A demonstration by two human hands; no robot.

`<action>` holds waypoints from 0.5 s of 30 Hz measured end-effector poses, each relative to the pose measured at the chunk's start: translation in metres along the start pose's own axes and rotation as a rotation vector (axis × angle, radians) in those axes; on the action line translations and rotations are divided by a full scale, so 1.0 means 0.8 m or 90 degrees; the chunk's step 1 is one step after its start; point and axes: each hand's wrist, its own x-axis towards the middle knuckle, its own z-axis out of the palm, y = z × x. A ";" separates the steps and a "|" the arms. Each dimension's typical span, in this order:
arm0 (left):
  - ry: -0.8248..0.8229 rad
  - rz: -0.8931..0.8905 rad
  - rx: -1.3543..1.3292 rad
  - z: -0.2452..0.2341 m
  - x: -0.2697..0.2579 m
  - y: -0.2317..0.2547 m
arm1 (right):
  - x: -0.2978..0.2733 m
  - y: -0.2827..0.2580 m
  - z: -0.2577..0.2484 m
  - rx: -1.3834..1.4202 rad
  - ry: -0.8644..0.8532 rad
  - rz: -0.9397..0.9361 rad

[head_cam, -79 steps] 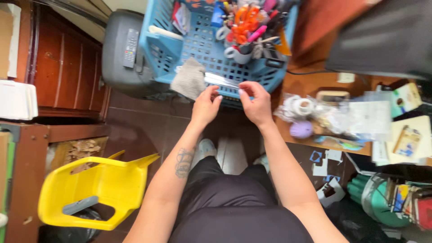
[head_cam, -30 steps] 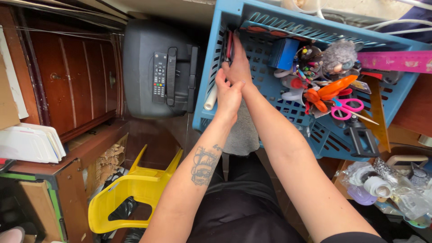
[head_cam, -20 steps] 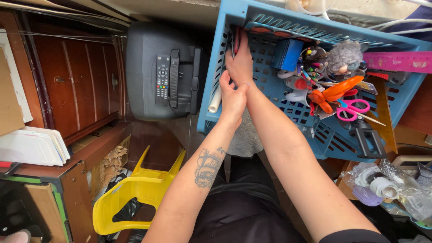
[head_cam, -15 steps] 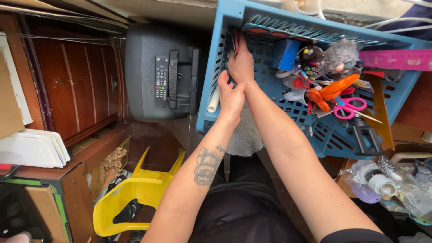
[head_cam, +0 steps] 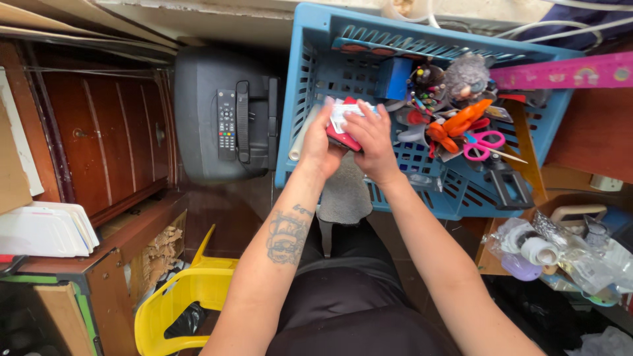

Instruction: The person sorts through various craft and office supplies in a plastic crate and on a desk, handling items like stickers, notebooks, pens, and scissors.

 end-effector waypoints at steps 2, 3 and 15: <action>0.019 -0.056 0.067 0.005 -0.004 0.000 | -0.003 -0.004 -0.016 -0.011 0.033 -0.011; -0.017 -0.051 0.074 0.007 -0.007 0.001 | -0.004 -0.007 -0.024 0.002 0.061 -0.011; -0.055 0.116 0.110 0.038 -0.066 0.020 | 0.010 -0.049 -0.077 0.593 0.277 0.426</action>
